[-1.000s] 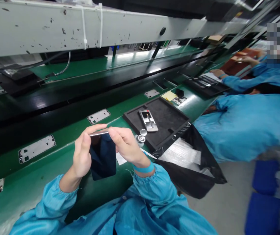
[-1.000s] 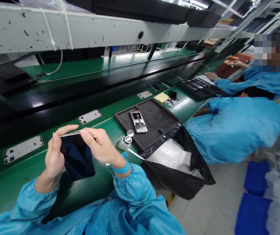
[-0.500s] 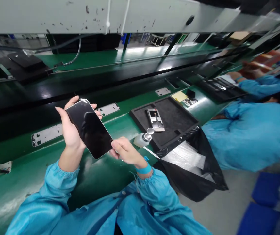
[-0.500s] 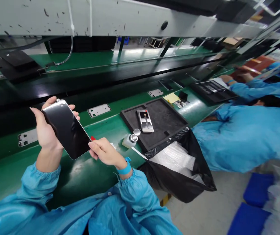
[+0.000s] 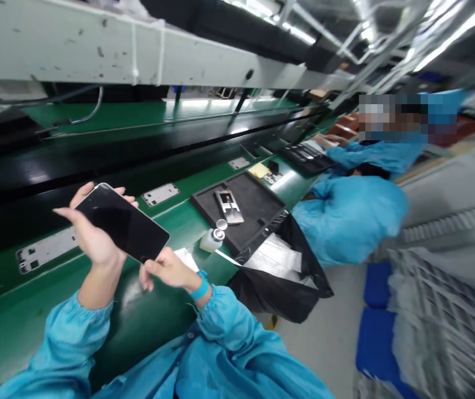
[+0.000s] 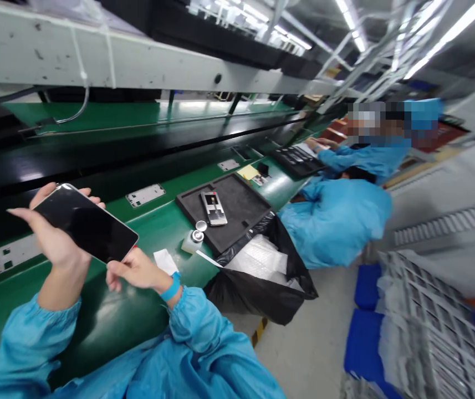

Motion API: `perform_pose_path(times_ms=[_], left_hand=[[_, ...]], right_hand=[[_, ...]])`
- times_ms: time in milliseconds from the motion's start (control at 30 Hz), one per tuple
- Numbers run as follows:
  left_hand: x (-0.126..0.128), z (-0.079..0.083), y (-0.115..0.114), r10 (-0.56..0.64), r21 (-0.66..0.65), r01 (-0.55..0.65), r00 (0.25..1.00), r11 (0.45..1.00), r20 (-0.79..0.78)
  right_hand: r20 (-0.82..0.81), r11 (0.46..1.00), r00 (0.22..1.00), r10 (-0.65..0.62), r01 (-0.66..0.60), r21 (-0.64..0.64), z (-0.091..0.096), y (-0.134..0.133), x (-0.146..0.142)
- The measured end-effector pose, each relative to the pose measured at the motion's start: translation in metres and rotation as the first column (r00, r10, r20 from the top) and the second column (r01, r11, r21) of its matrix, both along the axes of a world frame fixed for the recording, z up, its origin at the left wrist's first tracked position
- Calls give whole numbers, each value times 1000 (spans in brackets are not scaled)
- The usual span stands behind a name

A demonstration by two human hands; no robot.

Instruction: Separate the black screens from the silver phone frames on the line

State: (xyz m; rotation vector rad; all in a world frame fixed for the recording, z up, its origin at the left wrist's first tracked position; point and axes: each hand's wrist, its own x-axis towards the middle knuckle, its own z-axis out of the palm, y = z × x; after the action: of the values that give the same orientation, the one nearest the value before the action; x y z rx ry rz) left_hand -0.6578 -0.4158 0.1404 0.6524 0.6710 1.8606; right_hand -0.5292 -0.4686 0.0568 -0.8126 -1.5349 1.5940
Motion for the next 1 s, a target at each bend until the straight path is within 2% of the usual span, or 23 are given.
perform_pose_path(times_ms=[100, 200, 333, 433, 500, 600, 633, 667, 733, 767, 800, 833, 900, 933, 1000], left_hand=[[5, -5, 3, 62, 15, -62, 998, 998, 22], [12, -12, 8, 24, -28, -23, 998, 999, 56], [29, -12, 14, -97, -42, 98, 995, 994, 15], [49, -2, 15, -175, -45, 174, 984, 984, -23], [66, 5, 19, -225, -74, 222, 973, 972, -40], [102, 13, 48, -375, -98, 368, 924, 925, -73], [119, 14, 66, -407, -91, 401, 910, 912, -78], [138, 14, 89, -435, -85, 429, 897, 899, -80], [181, 12, 140, -384, -96, 378, 922, 921, -52], [203, 10, 167, -355, -174, 345, 934, 922, -31], [224, 7, 192, -330, -218, 317, 944, 923, -25], [242, 4, 213, -306, -244, 293, 952, 924, -18], [269, -4, 243, -278, -301, 267, 960, 915, 6], [277, -10, 251, -270, -320, 261, 963, 911, 17], [285, -22, 259, -265, -340, 262, 963, 903, 40]], right_hand=[[0, 994, 997, 83, -83, -72, 3, 0, 0], [50, 997, 998, 49, -46, -61, 5, 2, 11], [100, 992, 990, -95, 102, -68, 7, 6, 44], [107, 969, 965, -240, 245, -30, 8, 7, 73], [112, 965, 959, -261, 262, 5, 7, 7, 91], [95, 956, 953, -287, 280, 83, 1, 8, 123], [109, 928, 926, -361, 344, 145, -1, 9, 137], [135, 870, 869, -476, 442, 219, -4, 11, 153], [179, 672, 660, -730, 643, 367, -12, 15, 191], [191, 565, 540, -820, 710, 420, -17, 17, 210], [199, 482, 443, -874, 750, 452, -22, 19, 229], [203, 432, 382, -901, 771, 468, -28, 22, 245], [209, 387, 326, -922, 784, 486, -42, 28, 267], [215, 373, 305, -928, 784, 496, -50, 32, 273], [236, 377, 296, -926, 772, 511, -67, 40, 276]])
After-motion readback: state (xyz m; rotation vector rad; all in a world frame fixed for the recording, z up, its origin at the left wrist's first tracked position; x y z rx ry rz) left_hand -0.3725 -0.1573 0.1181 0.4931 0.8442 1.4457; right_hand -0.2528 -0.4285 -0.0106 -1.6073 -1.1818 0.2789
